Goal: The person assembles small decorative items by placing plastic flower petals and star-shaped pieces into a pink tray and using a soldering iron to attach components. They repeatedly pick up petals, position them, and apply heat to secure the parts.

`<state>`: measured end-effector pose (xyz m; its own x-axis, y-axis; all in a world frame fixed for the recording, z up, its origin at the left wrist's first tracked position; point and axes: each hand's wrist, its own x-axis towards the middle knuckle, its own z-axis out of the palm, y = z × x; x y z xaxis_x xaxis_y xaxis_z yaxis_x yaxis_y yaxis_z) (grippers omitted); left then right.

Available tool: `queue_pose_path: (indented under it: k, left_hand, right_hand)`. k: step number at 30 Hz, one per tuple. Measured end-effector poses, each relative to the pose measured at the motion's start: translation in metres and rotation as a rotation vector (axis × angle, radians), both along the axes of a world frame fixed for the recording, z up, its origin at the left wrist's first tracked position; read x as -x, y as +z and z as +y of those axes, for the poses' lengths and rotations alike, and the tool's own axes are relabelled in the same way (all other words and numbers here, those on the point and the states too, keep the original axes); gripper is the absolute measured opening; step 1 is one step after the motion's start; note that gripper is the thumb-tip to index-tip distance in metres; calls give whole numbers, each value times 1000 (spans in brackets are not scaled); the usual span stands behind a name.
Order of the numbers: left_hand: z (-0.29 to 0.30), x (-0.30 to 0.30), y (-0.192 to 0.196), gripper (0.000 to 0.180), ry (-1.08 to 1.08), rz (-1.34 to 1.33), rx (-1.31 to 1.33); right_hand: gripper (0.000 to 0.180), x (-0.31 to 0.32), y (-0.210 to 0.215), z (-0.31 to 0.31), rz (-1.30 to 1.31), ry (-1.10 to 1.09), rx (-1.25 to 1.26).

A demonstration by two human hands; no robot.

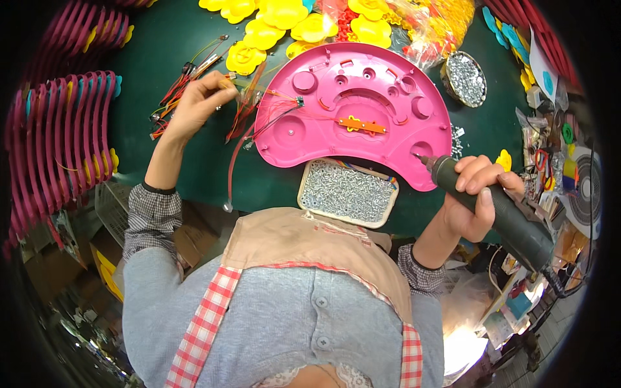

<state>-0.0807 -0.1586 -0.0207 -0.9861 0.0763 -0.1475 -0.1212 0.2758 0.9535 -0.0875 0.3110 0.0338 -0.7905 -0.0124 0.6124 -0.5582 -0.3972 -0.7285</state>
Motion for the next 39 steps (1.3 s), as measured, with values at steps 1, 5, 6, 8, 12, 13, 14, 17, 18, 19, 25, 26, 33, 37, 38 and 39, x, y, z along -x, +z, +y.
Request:
queue_pose_path:
  k: [1,5,6,8,12,13,14,17,18,19,25,26,33,37,38,39]
  left_hand:
    - [1,2,5,18,82,-41,-179]
    - [3,17,-2,14,-381,138,326]
    - [10,21,10,15,-274,-160,20]
    - [8,23,23,18,-178,-227,-116]
    - [-8,19,22,15,-153,-312,-428]
    - [-24,19,15,16,-192,-252,-737]
    - [-28,22,14,18,-250,-231,-701]
    - [-1,11,19,31,-163,-96,-474]
    - [9,3,25,36,-81,-39,-367]
    - [5,-7,11,52,-64,15,-251]
    - [28,-44,-17,51,43,441,804]
    - [18,-43,-17,46,96,460,879]
    - [-30,-28,10,32,171,526,1026]
    - [3,-24,31,51,-317,446,815]
    - [7,-23,22,49,-356,397,765]
    - [10,-23,17,44,-366,373,716]
  right_hand:
    - [43,1,-2,-2,2,0,7]
    - [44,2,1,-4,0,2,-7]
    - [44,0,-1,0,-3,-16,-8]
    - [46,-2,-4,4,-24,-38,8]
    - [46,-4,-3,2,-22,-55,-9]
    - [46,-1,-6,0,-18,-45,6]
    - [46,0,-4,0,-16,-49,6]
    - [46,-3,1,4,-22,-63,-13]
    - [46,-3,-3,4,-26,-58,-10]
    - [46,-1,-6,2,-26,-54,-3]
    - [45,-2,-4,1,-29,-69,-10]
    - [45,-2,-5,3,-31,-64,-7]
    - [45,-7,-7,13,-34,-94,-1]
    - [45,-9,-6,13,-26,-77,-6]
    - [45,-9,-5,14,-24,-70,-11]
    - [45,-9,-5,14,-21,-64,-16]
